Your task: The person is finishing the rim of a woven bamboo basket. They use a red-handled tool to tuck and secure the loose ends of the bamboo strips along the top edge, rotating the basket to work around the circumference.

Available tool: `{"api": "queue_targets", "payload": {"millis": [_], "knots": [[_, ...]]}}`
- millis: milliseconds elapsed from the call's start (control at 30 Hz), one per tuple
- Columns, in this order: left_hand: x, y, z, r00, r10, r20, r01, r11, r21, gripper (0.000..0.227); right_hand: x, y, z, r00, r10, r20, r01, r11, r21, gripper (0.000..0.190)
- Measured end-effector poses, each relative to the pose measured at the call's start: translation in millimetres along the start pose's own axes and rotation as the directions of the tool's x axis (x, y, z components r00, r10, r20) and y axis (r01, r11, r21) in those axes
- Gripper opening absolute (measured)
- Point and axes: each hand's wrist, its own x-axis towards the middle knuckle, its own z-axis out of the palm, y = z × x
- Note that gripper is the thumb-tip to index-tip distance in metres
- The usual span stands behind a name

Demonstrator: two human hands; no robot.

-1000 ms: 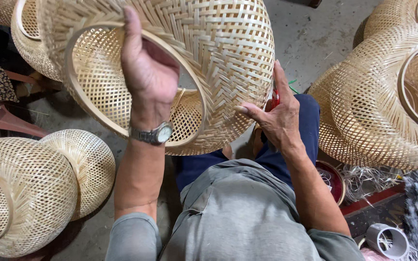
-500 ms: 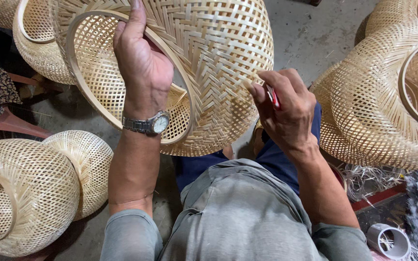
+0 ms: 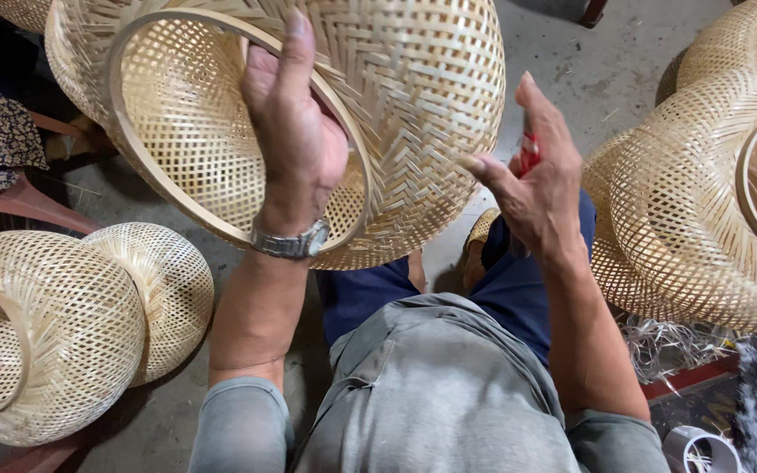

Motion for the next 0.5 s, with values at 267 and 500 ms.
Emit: {"api": "queue_targets", "payload": {"millis": [267, 500], "knots": [[-34.8, -31.8, -13.8, 0.991, -0.018, 0.130, 0.011, 0.999, 0.049, 0.025, -4.4, 9.6, 26.6, 0.980, 0.129, 0.151, -0.178, 0.909, 0.377, 0.123], [-57.2, -53.8, -27.0, 0.986, -0.170, -0.003, 0.161, 0.933, 0.321, 0.033, -17.9, 11.5, 26.4, 0.981, 0.108, 0.159, -0.180, 0.801, 0.572, 0.117]]}}
